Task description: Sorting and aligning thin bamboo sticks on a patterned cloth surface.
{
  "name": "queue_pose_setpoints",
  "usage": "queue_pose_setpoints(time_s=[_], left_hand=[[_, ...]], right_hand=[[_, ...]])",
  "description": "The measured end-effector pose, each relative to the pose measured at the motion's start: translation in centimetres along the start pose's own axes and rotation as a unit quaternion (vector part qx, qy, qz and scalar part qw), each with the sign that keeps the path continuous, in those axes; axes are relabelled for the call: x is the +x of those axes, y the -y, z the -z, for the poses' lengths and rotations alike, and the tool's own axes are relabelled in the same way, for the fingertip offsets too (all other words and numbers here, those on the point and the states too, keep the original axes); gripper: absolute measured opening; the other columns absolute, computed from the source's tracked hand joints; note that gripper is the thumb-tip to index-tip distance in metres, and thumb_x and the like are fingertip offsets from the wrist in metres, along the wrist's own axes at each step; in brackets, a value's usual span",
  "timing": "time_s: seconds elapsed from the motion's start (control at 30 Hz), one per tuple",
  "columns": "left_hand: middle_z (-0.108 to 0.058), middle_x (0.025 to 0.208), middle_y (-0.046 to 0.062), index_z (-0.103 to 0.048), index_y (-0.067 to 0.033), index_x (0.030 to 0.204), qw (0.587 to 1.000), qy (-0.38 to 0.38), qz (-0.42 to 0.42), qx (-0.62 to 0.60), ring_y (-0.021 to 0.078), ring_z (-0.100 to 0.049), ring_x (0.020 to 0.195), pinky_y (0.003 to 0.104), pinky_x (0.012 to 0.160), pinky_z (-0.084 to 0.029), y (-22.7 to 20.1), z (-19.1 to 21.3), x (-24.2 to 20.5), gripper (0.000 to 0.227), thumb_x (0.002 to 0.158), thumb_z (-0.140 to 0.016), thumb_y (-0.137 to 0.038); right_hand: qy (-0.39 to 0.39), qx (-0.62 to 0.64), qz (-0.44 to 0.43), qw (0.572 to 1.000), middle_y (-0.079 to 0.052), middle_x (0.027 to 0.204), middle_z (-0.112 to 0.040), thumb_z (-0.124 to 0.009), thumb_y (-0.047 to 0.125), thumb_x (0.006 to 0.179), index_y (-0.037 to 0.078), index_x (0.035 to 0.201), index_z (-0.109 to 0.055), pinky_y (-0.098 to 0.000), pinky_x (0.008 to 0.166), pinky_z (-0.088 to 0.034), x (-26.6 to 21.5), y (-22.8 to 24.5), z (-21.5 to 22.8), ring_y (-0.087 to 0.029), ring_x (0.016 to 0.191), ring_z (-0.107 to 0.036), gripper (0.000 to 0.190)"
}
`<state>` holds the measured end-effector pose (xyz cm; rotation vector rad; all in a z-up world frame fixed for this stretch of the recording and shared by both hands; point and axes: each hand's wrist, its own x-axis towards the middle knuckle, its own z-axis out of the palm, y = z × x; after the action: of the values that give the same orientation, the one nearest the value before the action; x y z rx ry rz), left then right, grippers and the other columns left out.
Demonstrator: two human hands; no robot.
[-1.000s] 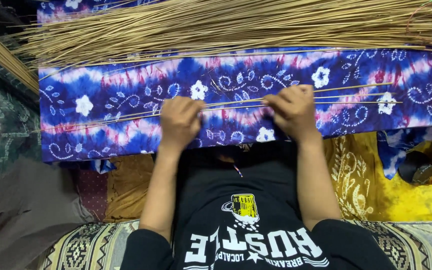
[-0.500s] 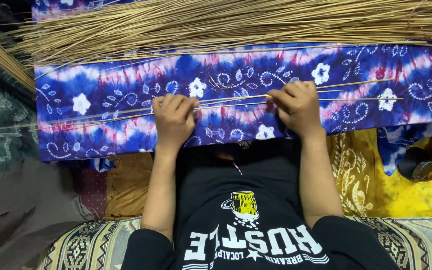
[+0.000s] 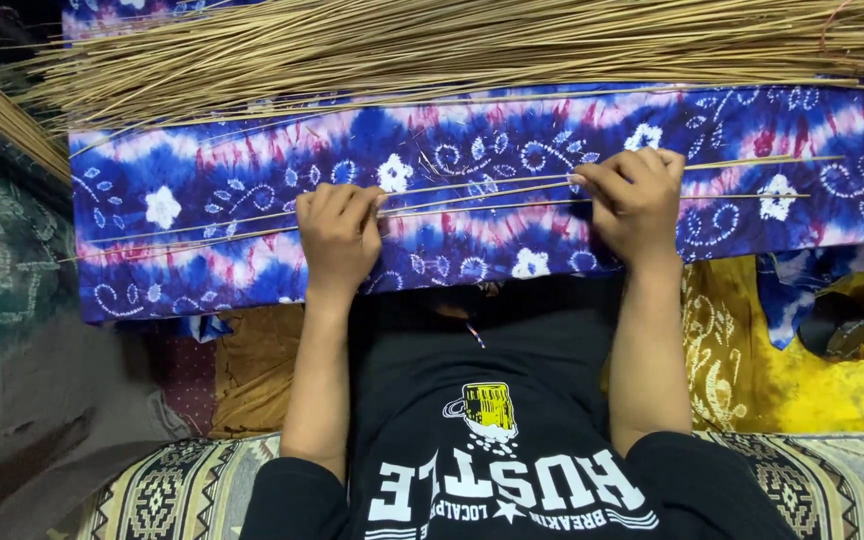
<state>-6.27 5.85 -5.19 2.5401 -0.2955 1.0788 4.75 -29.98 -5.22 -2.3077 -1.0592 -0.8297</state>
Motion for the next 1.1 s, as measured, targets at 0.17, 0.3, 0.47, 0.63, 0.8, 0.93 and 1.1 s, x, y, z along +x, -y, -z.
queue_pose_setpoints(time_s=[0.17, 0.3, 0.47, 0.63, 0.8, 0.93, 1.1], left_hand=[[-0.063, 0.078, 0.0, -0.072, -0.0176, 0.09, 0.999, 0.0, -0.002, -0.038, 0.0238, -0.06, 0.074, 0.038, 0.072, -0.042, -3.7, -2.6, 0.2, 0.007, 0.094, -0.072, -0.012], [-0.064, 0.08, -0.003, -0.073, -0.0191, 0.091, 0.998, 0.007, -0.025, -0.052, 0.0209, -0.062, 0.077, 0.035, 0.077, -0.043, -3.3, -3.5, -0.3, 0.009, 0.09, -0.073, -0.01], [-0.064, 0.083, 0.0, -0.074, -0.0171, 0.093, 1.0, 0.018, 0.001, -0.005, 0.0235, -0.062, 0.081, 0.037, 0.081, -0.043, 1.4, 1.2, -1.4, 0.008, 0.091, -0.075, -0.009], [-0.063, 0.083, 0.003, -0.073, -0.0154, 0.089, 0.999, -0.011, -0.002, 0.053, 0.0266, -0.061, 0.083, 0.042, 0.088, -0.041, 0.7, -0.1, -0.5, 0.008, 0.091, -0.071, -0.008], [-0.066, 0.083, 0.0, -0.073, -0.0186, 0.091, 0.999, 0.004, -0.032, -0.026, 0.0223, -0.064, 0.08, 0.04, 0.085, -0.042, -4.0, -4.9, -1.2, 0.012, 0.086, -0.07, -0.008], [-0.065, 0.088, 0.001, -0.073, -0.0178, 0.098, 0.999, 0.035, -0.014, -0.027, 0.0235, -0.063, 0.085, 0.04, 0.085, -0.041, -0.7, -2.4, -1.4, 0.015, 0.088, -0.068, -0.008], [-0.065, 0.084, -0.001, -0.073, -0.0158, 0.094, 0.999, 0.021, 0.029, -0.004, 0.0233, -0.062, 0.083, 0.038, 0.086, -0.04, 0.7, 0.4, -0.4, 0.007, 0.094, -0.071, -0.009]], right_hand=[[-0.028, 0.037, 0.018, 0.999, -0.003, 0.082, -0.064, -0.073, 0.007, 0.086, 0.021, 0.099, -0.079, -0.0424, 0.086, -0.043, 1.5, 4.8, -2.1, -0.026, 0.077, -0.062, 0.02], [-0.013, 0.069, 0.032, 0.997, -0.003, 0.079, -0.063, -0.072, 0.005, 0.088, 0.018, 0.096, -0.078, -0.0416, 0.083, -0.046, 2.0, 6.1, -3.0, -0.025, 0.072, -0.06, 0.017], [-0.003, 0.056, 0.009, 0.998, -0.004, 0.083, -0.063, -0.077, 0.007, 0.09, 0.016, 0.102, -0.079, -0.0431, 0.085, -0.045, -0.6, 1.2, -1.0, -0.027, 0.076, -0.061, 0.014], [-0.002, 0.051, 0.0, 0.999, -0.004, 0.084, -0.064, -0.08, 0.006, 0.085, 0.015, 0.101, -0.078, -0.0426, 0.083, -0.045, 0.7, 3.4, -2.3, -0.027, 0.076, -0.061, 0.018], [0.002, 0.07, 0.04, 0.997, -0.002, 0.081, -0.063, -0.076, 0.012, 0.085, 0.019, 0.1, -0.079, -0.0413, 0.082, -0.046, 1.7, 7.1, -4.9, -0.024, 0.073, -0.06, 0.017], [0.025, 0.073, 0.035, 0.996, -0.006, 0.084, -0.063, -0.075, 0.009, 0.084, 0.013, 0.098, -0.077, -0.0435, 0.081, -0.046, 0.0, 3.2, -4.2, -0.028, 0.076, -0.06, 0.015], [0.01, 0.035, 0.0, 0.999, -0.002, 0.083, -0.063, -0.076, 0.009, 0.093, 0.017, 0.102, -0.079, -0.0404, 0.085, -0.044, 0.4, 2.0, -2.0, -0.025, 0.077, -0.06, 0.012]])
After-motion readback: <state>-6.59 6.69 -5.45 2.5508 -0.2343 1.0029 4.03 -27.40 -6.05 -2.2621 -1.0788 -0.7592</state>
